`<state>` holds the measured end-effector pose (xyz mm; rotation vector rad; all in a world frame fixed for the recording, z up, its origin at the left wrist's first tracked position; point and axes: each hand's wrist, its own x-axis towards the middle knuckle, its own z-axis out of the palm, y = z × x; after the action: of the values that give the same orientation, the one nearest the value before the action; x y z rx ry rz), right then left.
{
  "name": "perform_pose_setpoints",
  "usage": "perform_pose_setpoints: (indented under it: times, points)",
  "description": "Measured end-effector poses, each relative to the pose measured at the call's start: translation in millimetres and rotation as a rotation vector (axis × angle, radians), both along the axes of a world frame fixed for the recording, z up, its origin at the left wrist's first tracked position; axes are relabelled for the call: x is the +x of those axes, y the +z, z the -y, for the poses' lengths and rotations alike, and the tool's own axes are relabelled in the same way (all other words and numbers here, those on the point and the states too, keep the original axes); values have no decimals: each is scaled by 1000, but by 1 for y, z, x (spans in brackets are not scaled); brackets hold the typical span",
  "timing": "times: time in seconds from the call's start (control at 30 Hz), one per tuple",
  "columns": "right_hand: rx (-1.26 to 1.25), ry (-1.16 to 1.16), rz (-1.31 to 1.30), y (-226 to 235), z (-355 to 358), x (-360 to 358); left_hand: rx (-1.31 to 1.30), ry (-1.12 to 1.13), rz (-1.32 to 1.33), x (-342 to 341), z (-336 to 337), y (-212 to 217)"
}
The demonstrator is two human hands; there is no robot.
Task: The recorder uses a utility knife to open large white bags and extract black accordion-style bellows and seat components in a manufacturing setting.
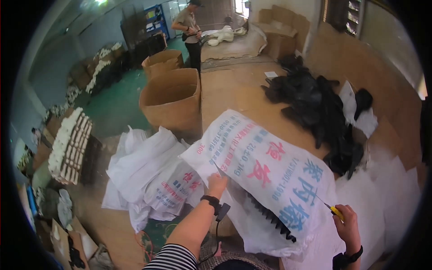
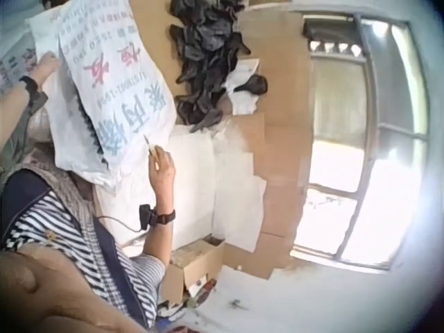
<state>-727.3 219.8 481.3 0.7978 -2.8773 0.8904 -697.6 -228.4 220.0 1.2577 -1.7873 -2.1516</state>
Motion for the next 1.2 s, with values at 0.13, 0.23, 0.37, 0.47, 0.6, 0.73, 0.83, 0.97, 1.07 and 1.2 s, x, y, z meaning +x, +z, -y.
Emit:
perform_pose_setpoints:
  times: [0.13,0.23,0.37,0.47,0.6,0.73,0.83,0.97,1.07,1.2]
  points:
    - [60,126,65,38,140,-21,-933,271,383,-13,43,-2]
    - [89,270,205,15,245,-33,-869,76,444,-5,93,-27]
    - [140,375,245,-75,371,-54,-854,-291,264,14,127,-25]
    - [105,321,253,-136,458,-50,-884,-284,164,18,133,3]
    - [83,302,137,-235,487,-45,-906,-392,169,12,144,25]
    - [285,372,267,-275,400,-15,-924,-392,201,51,150,-4]
    - [305,396,202,-245,368,-8,-848,-318,219,68,149,-7]
    - [312,704,-51,-169,366,-40,-837,-229,216,56,140,26]
    - [504,896,-93,-125,367,-62,-840,-185,157,52,132,34]
    - [450,1176,-87,-89,391,-74,-865,-133,128,51,131,27]
